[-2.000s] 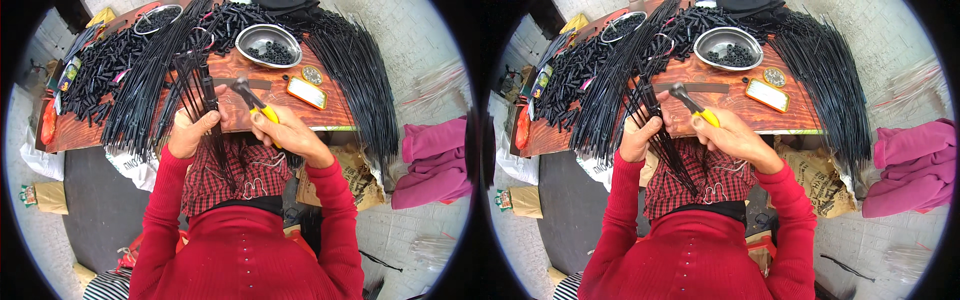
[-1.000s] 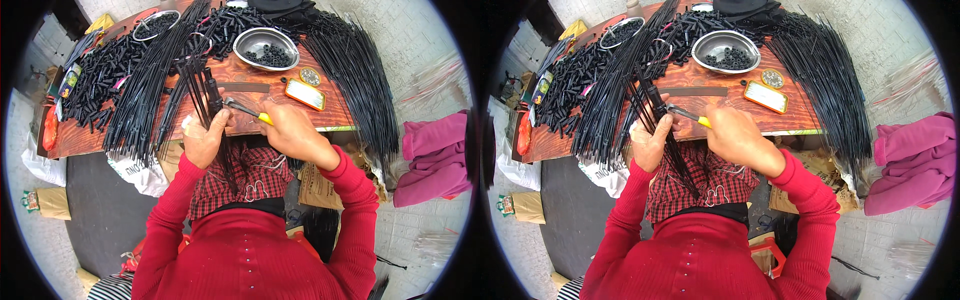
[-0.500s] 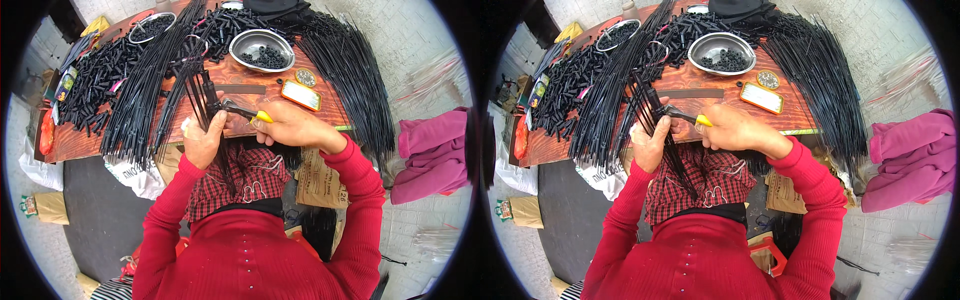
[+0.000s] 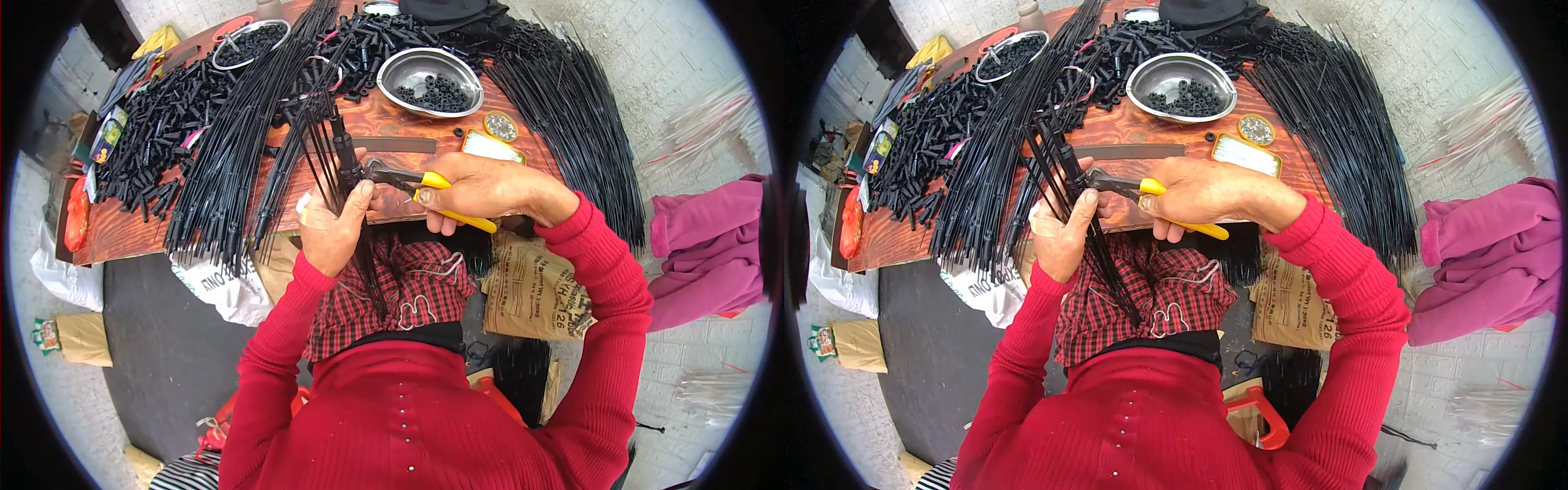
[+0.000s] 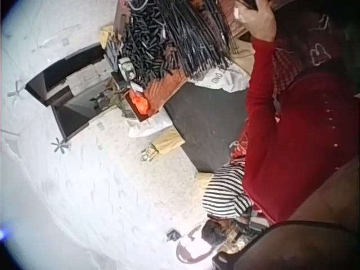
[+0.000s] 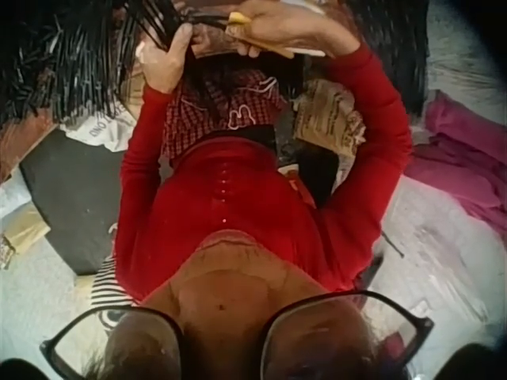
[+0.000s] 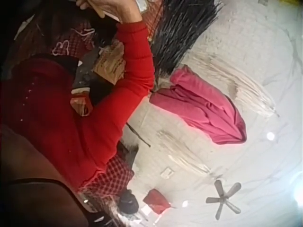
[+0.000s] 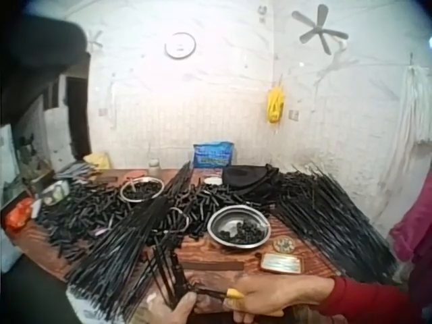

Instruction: Assembling bundles of black cables by attaching plastic components and trimming excess with pliers.

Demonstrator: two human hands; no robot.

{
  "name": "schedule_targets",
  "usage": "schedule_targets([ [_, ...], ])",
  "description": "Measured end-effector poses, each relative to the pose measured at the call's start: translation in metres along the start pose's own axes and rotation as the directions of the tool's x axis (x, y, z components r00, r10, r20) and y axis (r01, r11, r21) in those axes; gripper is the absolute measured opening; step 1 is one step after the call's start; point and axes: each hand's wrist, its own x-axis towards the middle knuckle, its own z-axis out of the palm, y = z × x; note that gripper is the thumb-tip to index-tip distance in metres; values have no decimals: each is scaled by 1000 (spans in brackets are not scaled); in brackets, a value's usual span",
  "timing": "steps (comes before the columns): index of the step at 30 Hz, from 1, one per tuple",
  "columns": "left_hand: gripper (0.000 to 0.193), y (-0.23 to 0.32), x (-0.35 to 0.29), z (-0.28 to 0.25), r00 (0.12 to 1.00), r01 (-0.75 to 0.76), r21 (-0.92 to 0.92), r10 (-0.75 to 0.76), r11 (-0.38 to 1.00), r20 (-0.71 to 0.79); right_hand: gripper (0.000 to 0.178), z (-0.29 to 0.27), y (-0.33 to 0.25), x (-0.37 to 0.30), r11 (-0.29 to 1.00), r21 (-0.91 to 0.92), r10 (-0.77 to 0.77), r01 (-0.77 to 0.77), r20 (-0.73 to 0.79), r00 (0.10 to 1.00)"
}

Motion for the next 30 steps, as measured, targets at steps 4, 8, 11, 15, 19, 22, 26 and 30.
schedule_targets([
  [4,33,-10,2,1,996,-84,97,86,992,-21,34,-4,-2,0,993,-103,52,-50,13,999],
  [8,31,-9,1,9,991,-22,7,22,1000,-130,28,5,-8,7,904,-418,3,-86,-196,981],
  [11,31,-23,9,0,993,-44,38,48,998,-107,20,25,-6,19,802,-583,-157,-132,-418,895],
  [15,34,-32,11,-13,999,-46,40,47,998,-18,16,36,14,28,794,-605,-318,-60,-498,807],
  [19,37,-14,9,-23,996,65,-150,-54,987,73,19,26,12,25,818,-576,-303,5,-424,854],
  [22,41,-10,9,-30,992,69,-149,-53,986,114,22,10,8,20,789,-604,-332,111,-268,904],
  [26,42,0,7,-29,988,90,-202,-62,975,144,20,3,-1,7,753,-653,-338,88,-267,903],
  [30,40,-2,5,-26,990,50,-117,-33,992,137,23,4,-15,1,743,-667,-289,56,-244,926],
])
